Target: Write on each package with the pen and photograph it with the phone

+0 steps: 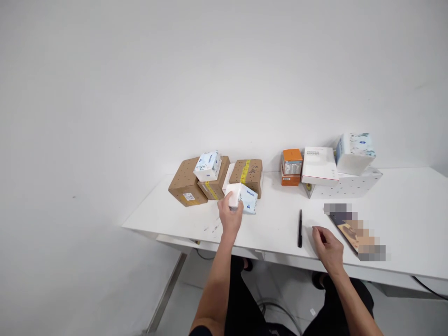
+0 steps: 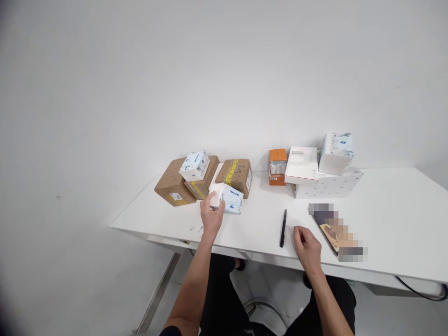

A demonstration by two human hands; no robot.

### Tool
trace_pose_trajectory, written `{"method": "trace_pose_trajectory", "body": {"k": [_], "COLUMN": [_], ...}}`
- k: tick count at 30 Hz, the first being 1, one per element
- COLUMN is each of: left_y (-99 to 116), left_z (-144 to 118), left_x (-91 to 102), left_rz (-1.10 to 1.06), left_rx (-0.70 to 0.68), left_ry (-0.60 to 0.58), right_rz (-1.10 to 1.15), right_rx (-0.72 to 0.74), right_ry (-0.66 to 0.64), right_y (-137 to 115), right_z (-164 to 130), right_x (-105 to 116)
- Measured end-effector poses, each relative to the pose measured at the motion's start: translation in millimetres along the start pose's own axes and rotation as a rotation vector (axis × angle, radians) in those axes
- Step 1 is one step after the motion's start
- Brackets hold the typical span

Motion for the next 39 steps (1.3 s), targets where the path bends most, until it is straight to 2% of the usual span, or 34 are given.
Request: {"method": "trace_pose_trajectory", "body": {"k": [2, 5, 6, 8, 10, 13, 17, 21, 23, 26, 28, 31, 33, 35, 39], "left_y": [-21.4, -42.5, -46.5, -54.4, -61.3, -68.4, -82.6, -85.2, -79.4, -56.3, -29.0, 14.5, 34.3, 46.3, 52.5], "left_z": [-14.5, -57.7, -73.0, -98.0, -109.9, -111.0, -110.5, -112.8, -114.9, -115.3, -114.0, -118.4, -123.4, -127.7, -134.4], "left_x": [-15.1, -42.7, -47.9, -51.0, -44.1, -29.0, -30.5, -38.0, -36.5, -20.6, -3.3, 13.7, 16.3, 15.8, 10.1], "left_rz": [-0.223, -0.531, -0.565, -0.484, -0.267, -0.021, -0.117, -0.25, -0.269, -0.253, -0.211, -0.121, -0.041, 0.012, -0.005], "left_rx": [0.169, 0.399, 0.432, 0.423, 0.316, 0.17, 0.228, 0.287, 0.299, 0.239, 0.096, -0.172, -0.315, -0.421, -0.512], "left_ry": [-0.147, -0.413, -0.478, -0.571, -0.584, -0.521, -0.545, -0.559, -0.553, -0.5, -0.436, -0.377, -0.334, -0.271, -0.218], "right_rz": [-0.003, -0.01, -0.01, -0.005, 0.0, 0.004, 0.033, 0.123, 0.167, 0.271, 0.411, 0.598, 0.561, 0.428, 0.312], "right_rx": [-0.011, -0.031, -0.037, -0.049, -0.063, -0.081, -0.077, -0.109, -0.187, -0.342, -0.458, -0.587, -0.571, -0.485, -0.374], "right_ry": [0.007, 0.029, 0.039, 0.053, 0.062, 0.083, 0.053, -0.165, -0.259, -0.262, -0.248, -0.305, -0.324, -0.3, -0.296], "right_y": [0.2, 1.6, 2.5, 5.1, 8.4, 8.5, -18.3, -59.1, -66.4, -58.1, -47.3, -39.3, -39.9, -42.6, -46.7], "right_z": [0.1, -0.3, -0.5, -0.5, -0.2, -1.9, -16.4, -41.9, -53.7, -64.9, -72.3, -87.1, -92.5, -91.4, -84.8], "right_x": [1.1, 3.3, 4.1, 5.1, 5.9, 7.9, 0.4, -37.9, -58.0, -72.7, -79.9, -95.0, -96.2, -88.5, -73.2]}}
Point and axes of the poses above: each hand's wrist, its own z-axis towards the middle knuckle, its own x-axis out of the back of the hand, y = z × x, the point moved 10 cm from there along z, towards the middle knuckle, and after that the axes turned 15 degrees about z, right-handed, at the moved point
